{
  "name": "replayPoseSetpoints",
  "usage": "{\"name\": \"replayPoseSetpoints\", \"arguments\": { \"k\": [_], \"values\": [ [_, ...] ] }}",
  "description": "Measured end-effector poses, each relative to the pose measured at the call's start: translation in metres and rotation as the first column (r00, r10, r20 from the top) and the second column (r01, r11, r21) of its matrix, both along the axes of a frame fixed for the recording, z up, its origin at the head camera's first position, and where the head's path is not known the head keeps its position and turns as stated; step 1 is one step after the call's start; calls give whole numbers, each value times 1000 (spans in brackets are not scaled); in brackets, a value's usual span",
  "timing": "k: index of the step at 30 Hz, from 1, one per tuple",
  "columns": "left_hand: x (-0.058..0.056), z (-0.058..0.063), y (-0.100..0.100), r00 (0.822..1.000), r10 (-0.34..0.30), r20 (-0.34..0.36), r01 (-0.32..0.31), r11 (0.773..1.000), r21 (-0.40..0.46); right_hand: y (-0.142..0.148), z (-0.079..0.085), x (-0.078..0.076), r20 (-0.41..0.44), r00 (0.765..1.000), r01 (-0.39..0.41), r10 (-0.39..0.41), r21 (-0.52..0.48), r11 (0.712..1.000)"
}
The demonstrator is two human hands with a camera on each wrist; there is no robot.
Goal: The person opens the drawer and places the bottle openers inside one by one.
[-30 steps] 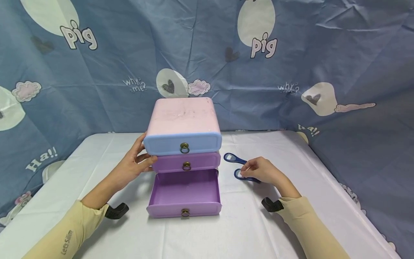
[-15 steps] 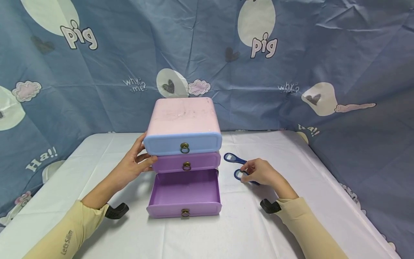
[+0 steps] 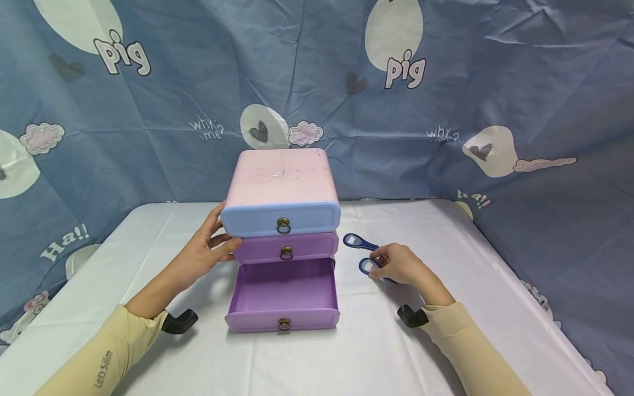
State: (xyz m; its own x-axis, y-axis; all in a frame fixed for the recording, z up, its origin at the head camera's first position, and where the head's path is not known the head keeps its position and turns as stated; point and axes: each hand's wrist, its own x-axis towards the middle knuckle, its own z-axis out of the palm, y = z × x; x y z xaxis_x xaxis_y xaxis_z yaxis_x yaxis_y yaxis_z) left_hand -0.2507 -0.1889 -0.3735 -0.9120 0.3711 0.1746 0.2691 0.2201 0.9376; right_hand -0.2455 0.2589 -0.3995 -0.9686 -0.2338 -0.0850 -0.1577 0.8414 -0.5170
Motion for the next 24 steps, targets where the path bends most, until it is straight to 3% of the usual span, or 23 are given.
{"name": "replayPoseSetpoints", "arguments": {
  "k": [11,24],
  "values": [
    [-1,-1,-1,1000,-4,4,4,1000,8,0,-1,0,-43,998,-53,52,-27,998],
    [0,0,0,1000,-6,4,6,1000,8,4,1,3,-73,996,-62,61,-25,998]
  ]
}}
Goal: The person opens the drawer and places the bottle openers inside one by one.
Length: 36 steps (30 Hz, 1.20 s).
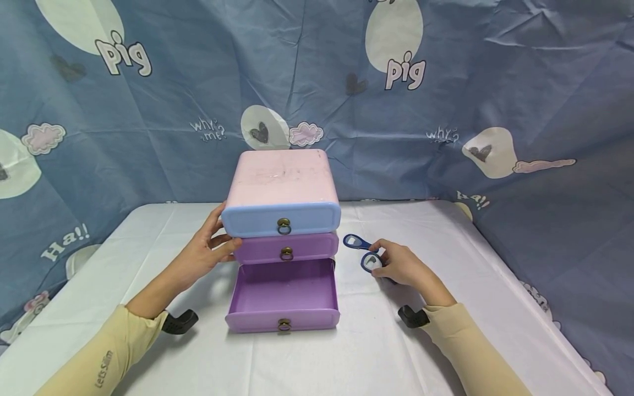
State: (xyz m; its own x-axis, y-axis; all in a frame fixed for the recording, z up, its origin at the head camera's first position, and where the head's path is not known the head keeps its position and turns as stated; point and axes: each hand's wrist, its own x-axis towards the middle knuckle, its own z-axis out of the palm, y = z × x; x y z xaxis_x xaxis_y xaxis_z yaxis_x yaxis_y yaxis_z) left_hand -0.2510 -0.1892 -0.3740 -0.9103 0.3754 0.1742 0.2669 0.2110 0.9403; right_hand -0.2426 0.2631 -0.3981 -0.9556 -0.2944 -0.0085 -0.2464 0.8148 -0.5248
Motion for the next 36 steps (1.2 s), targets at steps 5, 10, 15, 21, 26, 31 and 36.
{"name": "replayPoseSetpoints", "arguments": {
  "k": [5,10,15,21,26,31,36],
  "values": [
    [0,-1,0,1000,1,4,-1,1000,2,2,3,1,3,1000,-19,19,-6,1000],
    [0,-2,0,1000,2,7,-2,1000,6,5,5,0,45,999,-10,12,-30,999],
    [1,-2,0,1000,7,7,-7,1000,3,5,7,0,124,992,20,-8,-98,995],
    [2,-1,-1,1000,5,6,-5,1000,2,3,14,1,143,989,46,-27,-132,990],
    [2,0,-1,1000,-8,6,8,1000,13,1,23,5,151,988,50,-24,-172,984],
    [1,1,0,1000,-15,3,15,1000,16,0,31,10,142,990,39,-8,-217,975],
    [0,1,1,1000,-10,2,10,1000,16,-3,42,20,111,994,29,2,-279,960]
  ]
}}
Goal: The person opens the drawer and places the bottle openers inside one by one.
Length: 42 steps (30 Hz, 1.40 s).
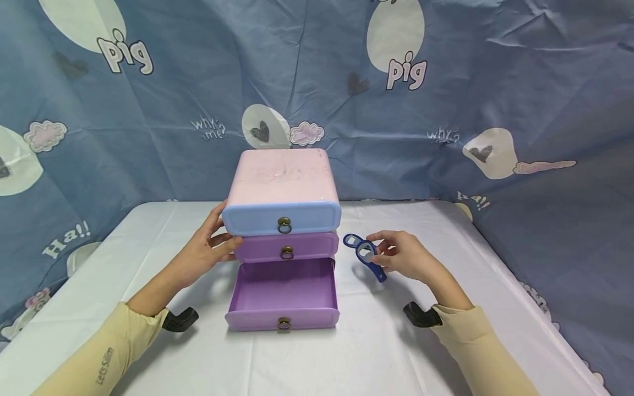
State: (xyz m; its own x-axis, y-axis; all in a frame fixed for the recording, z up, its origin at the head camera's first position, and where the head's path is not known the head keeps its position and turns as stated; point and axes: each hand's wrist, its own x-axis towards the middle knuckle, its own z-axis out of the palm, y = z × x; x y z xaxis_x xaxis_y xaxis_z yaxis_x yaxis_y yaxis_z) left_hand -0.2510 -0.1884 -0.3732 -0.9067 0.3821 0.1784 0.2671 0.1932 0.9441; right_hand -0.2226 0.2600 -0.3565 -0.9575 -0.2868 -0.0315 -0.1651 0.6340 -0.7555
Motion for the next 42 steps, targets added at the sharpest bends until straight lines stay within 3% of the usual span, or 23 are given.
{"name": "replayPoseSetpoints", "arguments": {
  "k": [10,21,42],
  "values": [
    [1,-2,-2,1000,11,17,-11,1000,1,-16,25,18,-63,998,-28,22,-95,995],
    [0,-1,0,1000,7,20,-7,1000,3,-42,45,36,-110,988,-118,108,-88,989],
    [3,1,-3,1000,5,20,-5,1000,11,-88,45,30,-111,973,-209,204,-35,977]
  ]
}}
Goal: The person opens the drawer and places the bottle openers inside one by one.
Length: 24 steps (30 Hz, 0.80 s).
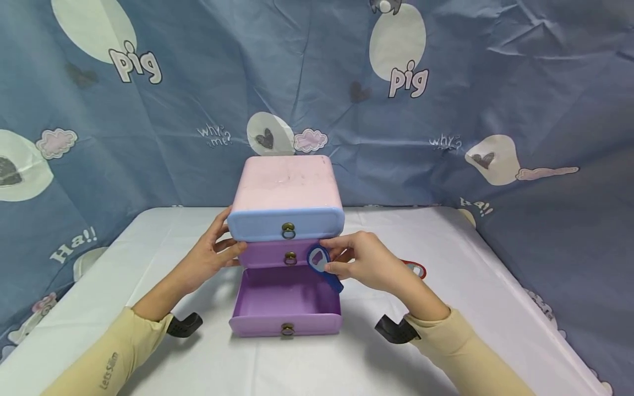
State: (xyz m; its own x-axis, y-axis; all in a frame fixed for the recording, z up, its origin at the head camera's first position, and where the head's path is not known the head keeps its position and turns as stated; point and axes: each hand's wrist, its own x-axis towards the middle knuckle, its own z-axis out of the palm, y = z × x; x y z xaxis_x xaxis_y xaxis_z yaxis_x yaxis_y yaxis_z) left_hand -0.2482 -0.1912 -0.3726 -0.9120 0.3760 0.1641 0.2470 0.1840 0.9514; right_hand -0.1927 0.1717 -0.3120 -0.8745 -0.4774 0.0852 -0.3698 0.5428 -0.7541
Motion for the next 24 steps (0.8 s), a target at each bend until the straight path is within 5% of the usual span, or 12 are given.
{"name": "replayPoseSetpoints", "arguments": {
  "k": [24],
  "values": [
    [-1,-1,3,1000,3,-12,-3,1000,-2,-65,-13,-8,31,989,-147,145,80,986]
  ]
}}
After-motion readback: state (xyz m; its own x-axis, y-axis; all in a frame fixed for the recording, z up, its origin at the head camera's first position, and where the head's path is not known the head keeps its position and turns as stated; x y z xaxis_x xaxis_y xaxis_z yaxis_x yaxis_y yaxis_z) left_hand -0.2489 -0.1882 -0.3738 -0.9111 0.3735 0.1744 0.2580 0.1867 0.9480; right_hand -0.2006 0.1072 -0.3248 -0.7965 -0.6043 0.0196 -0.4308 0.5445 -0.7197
